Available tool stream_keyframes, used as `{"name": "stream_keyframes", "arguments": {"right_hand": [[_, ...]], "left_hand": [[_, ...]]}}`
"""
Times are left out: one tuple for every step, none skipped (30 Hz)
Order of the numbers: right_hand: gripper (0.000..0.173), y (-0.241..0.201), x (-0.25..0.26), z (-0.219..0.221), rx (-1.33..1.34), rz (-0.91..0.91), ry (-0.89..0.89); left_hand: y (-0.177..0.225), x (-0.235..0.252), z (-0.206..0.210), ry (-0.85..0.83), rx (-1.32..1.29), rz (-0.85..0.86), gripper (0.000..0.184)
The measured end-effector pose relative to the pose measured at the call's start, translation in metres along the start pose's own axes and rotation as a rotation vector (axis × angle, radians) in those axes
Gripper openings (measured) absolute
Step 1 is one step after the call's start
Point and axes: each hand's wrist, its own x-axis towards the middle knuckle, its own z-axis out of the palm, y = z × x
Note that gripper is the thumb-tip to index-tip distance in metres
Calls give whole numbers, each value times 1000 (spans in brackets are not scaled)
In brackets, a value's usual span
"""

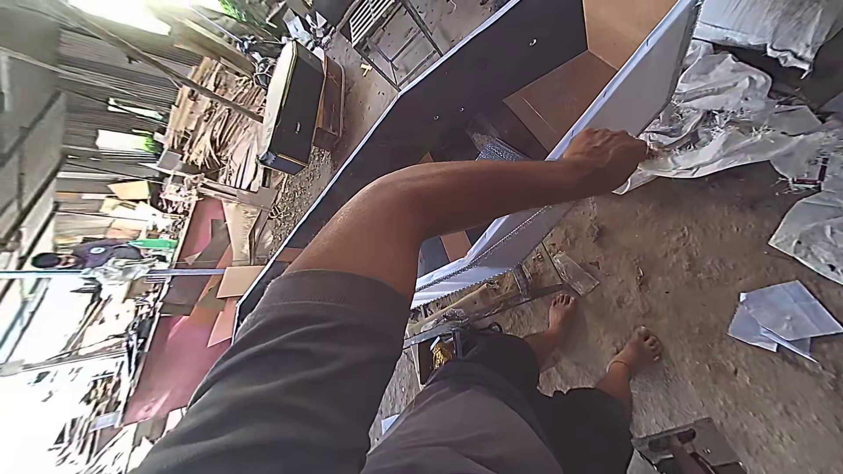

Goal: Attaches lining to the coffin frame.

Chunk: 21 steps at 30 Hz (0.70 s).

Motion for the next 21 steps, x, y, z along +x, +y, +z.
{"name": "stream_keyframes", "arguments": {"right_hand": [[47, -1, 5, 5, 16, -18, -34], [45, -2, 10, 13, 50, -53, -67], [43, -4, 12, 22, 111, -90, -116], [42, -12, 9, 33, 185, -122, -192], [41, -31, -1, 48, 219, -109, -235], [40, -48, -11, 64, 226, -98, -256], [40, -61, -17, 80, 231, -105, -288], [41, -70, -23, 96, 238, -131, -325], [47, -76, -29, 111, 248, -155, -384], [54, -81, -35, 126, 254, -175, -446], [53, -88, -43, 141, 236, -201, -507], [46, -96, -55, 155, 198, -224, -576], [40, -102, -65, 169, 169, -255, -658], [38, -107, -74, 183, 154, -291, -747], [34, -112, -84, 197, 148, -322, -828], [32, -116, -94, 209, 135, -346, -894], [31, -120, -103, 218, 99, -362, -942], [29, -122, -110, 227, 74, -380, -981], [25, -123, -114, 235, 83, -399, -1009], [23, -123, -116, 243, 119, -416, -1041], [22, -123, -116, 250, 165, -432, -1070]], "left_hand": [[-4, 0, 1, 12, 6, 2, 24], [-8, 0, 2, 21, 23, 11, 25], [-11, 1, 5, 45, 49, 34, 25], [-15, 2, 10, 90, 94, 73, 24], [-20, 4, 17, 147, 146, 120, 23], [-27, 6, 23, 205, 193, 166, 23], [-34, 10, 27, 248, 229, 203, 25], [-43, 13, 30, 280, 259, 233, 26], [-52, 16, 34, 328, 281, 274, 27], [-60, 18, 37, 398, 299, 326, 29], [-67, 21, 41, 464, 304, 382, 30], [-72, 24, 44, 500, 310, 418, 30], [-73, 26, 46, 509, 305, 430, 30], [-73, 29, 47, 503, 297, 428, 30], [-73, 31, 47, 498, 279, 421, 29], [-74, 32, 49, 499, 254, 411, 28], [-75, 32, 50, 496, 230, 398, 28], [-75, 32, 52, 491, 198, 385, 28], [-75, 32, 53, 480, 177, 370, 28], [-75, 33, 54, 487, 161, 365, 29], [-75, 34, 56, 525, 156, 368, 28]]}}
